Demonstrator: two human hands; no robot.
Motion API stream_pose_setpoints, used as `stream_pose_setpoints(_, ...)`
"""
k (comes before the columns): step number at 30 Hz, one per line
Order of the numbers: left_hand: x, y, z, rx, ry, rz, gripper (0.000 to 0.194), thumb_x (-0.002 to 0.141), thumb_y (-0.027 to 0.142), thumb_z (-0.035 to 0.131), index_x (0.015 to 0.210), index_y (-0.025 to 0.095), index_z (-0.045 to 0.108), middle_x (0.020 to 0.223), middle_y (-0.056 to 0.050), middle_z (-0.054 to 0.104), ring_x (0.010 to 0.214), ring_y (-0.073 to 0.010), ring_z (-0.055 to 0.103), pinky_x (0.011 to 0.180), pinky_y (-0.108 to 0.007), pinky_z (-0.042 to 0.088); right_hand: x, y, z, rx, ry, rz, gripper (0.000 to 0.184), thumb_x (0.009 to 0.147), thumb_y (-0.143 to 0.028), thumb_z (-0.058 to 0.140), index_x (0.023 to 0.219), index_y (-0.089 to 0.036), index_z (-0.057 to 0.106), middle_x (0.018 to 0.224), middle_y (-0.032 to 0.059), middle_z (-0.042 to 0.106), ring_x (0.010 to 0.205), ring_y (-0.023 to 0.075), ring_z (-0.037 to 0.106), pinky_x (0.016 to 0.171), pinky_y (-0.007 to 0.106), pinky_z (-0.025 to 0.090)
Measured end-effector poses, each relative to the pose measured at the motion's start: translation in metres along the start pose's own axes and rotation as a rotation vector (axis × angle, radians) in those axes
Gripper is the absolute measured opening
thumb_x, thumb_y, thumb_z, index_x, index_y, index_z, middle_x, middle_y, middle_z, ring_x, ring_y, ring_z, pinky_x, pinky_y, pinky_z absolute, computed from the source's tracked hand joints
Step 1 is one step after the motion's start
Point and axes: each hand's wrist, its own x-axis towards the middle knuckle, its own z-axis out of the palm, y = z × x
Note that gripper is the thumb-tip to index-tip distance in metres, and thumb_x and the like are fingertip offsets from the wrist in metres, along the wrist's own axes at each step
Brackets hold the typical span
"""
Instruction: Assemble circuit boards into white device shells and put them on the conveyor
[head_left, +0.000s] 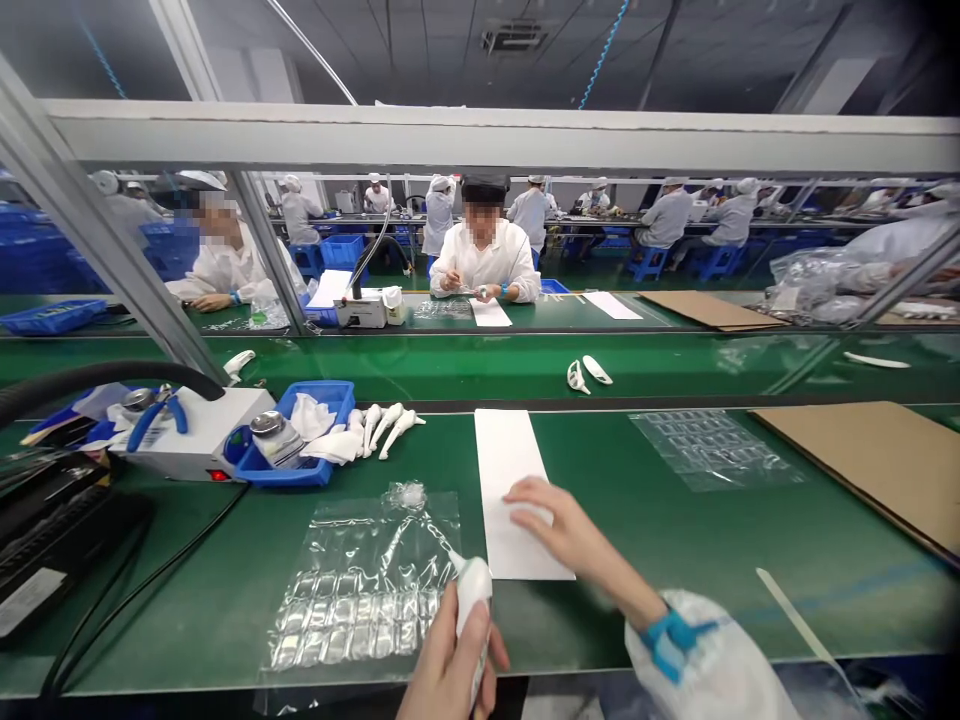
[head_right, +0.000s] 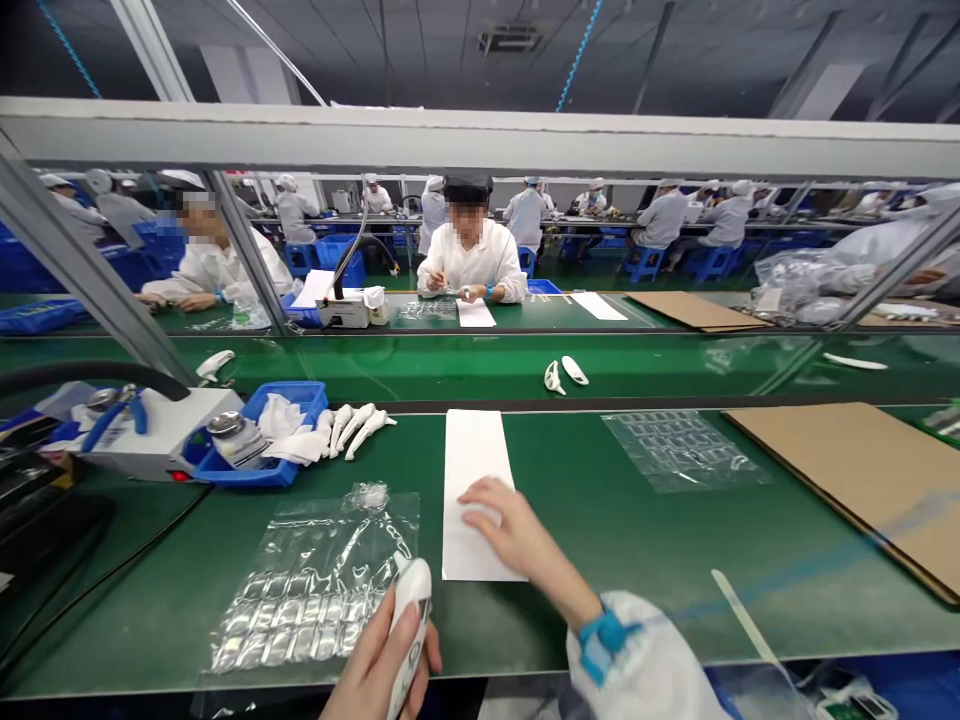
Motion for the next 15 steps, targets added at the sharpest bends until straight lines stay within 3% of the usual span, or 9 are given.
stream_pose_setpoints(2, 0.015, 0.010, 0.009, -0.056, -0.011, 0.054, 0.056, 0.074, 0.066, 0.058, 0.099, 0.016, 0.059, 0.080, -0.006, 0.062, 0.057, -0.0152, 0.057, 0.049, -0.026, 0.047, 0.030, 0.030, -0.021, -0.169, 0.053, 0.025, 0.016, 0.081, -0.025, 0.058, 0.088, -0.019, 0.072, 0.091, 0.0079, 0.066, 0.086, 0.0215, 0.059, 0.081, 0.036, 0.045)
stream_pose_setpoints(5, 0.033, 0.020, 0.021, -0.122, 0.050, 0.121, 0.052, 0.073, 0.061, 0.064, 0.094, 0.013, 0.062, 0.089, -0.012, 0.066, 0.084, -0.0252, 0.065, 0.078, -0.036, 0.053, 0.068, 0.065, -0.031, -0.219, 0.060, 0.042, 0.015, 0.078, -0.019, 0.057, 0.085, -0.017, 0.071, 0.087, 0.0069, 0.065, 0.077, 0.0189, 0.058, 0.075, 0.033, 0.045)
stream_pose_setpoints(8, 0.045, 0.021, 0.027, -0.102, 0.108, 0.129, 0.055, 0.072, 0.062, 0.065, 0.099, 0.014, 0.064, 0.102, -0.015, 0.068, 0.101, -0.0303, 0.062, 0.093, -0.039, 0.046, 0.098, 0.080, -0.025, -0.219, 0.066, 0.028, 0.017, 0.079, -0.016, 0.055, 0.086, -0.016, 0.071, 0.088, 0.0069, 0.064, 0.077, 0.0176, 0.058, 0.075, 0.032, 0.045)
stream_pose_setpoints(12, 0.052, 0.017, 0.028, 0.082, 0.159, 0.116, 0.057, 0.075, 0.066, 0.057, 0.103, 0.017, 0.065, 0.110, -0.015, 0.067, 0.111, -0.0325, 0.056, 0.099, -0.041, 0.038, 0.123, 0.088, -0.012, -0.202, 0.051, 0.022, 0.015, 0.079, -0.015, 0.056, 0.081, -0.015, 0.070, 0.086, 0.0058, 0.062, 0.075, 0.0164, 0.057, 0.072, 0.030, 0.045)
stream_pose_setpoints(15, 0.056, 0.011, 0.027, 0.066, 0.207, 0.057, 0.062, 0.073, 0.066, 0.060, 0.110, 0.016, 0.063, 0.118, -0.016, 0.065, 0.117, -0.0323, 0.054, 0.102, -0.039, 0.036, 0.131, 0.096, -0.007, -0.188, 0.028, 0.027, 0.010, 0.076, -0.014, 0.058, 0.075, -0.015, 0.069, 0.083, 0.0046, 0.059, 0.075, 0.0161, 0.057, 0.071, 0.029, 0.045)
